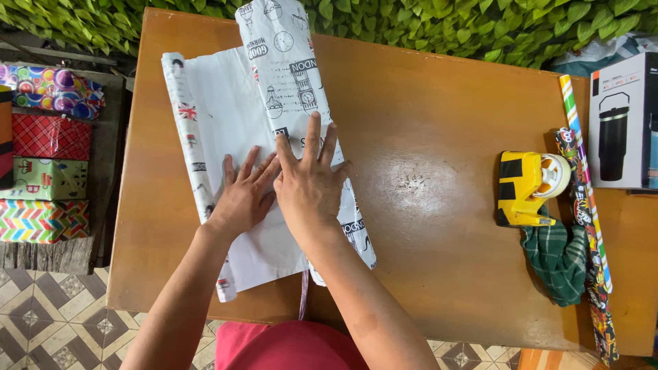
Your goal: The person wraps a rectangular box with patterned wrapping paper on a wooden table. They fold the paper around the box, secure it with clear tape from a yellow dispenser, and fold the ends to complete the package.
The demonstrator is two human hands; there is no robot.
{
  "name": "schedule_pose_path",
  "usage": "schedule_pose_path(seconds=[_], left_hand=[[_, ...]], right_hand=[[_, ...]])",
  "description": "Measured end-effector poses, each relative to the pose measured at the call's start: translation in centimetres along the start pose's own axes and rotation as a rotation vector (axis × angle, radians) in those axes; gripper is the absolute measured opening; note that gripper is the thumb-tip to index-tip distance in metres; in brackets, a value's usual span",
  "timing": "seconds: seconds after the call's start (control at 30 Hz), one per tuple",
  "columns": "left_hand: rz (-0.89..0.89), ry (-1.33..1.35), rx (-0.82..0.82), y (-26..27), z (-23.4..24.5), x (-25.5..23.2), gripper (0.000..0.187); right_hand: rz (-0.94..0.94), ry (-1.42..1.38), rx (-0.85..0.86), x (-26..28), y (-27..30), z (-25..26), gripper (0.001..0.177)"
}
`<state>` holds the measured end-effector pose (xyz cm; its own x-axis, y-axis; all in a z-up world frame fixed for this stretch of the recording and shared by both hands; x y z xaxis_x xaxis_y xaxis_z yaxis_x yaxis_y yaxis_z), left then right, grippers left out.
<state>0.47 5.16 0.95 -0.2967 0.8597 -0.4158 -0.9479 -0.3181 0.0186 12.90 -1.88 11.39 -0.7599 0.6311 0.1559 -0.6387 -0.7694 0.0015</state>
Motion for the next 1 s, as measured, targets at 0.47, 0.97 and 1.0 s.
schedule_pose_path(seconds=[0.47, 0.97, 1.0], left_hand=[[0.135, 0.134, 0.053, -0.3, 0.0, -0.6, 0.072], [0.112, 0.096, 0.064, -0.2, -0.3, -0.5, 0.072], [0.117, 0.095, 0.071, -0.1, -0.4, -0.5, 0.071]], right_hand=[[-0.055, -0.11, 0.035, -0.8, -1.0, 0.2, 0.07], [-0.078, -0.108, 0.046, -0.9, -1.0, 0.6, 0.074], [-0.076, -0.105, 0.039, -0.9, -0.9, 0.7, 0.073]])
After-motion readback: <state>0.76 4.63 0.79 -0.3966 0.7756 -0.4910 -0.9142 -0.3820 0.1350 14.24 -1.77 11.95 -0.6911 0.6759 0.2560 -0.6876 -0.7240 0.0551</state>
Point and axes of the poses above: each hand's wrist, its own y-axis away from the middle knuckle, its own z-axis out of the back of the hand, x = y × z, the point moved 4 cm from there along -y, towards the middle knuckle, and after that the axes turned 8 degrees about -z, right-handed, at the moved point
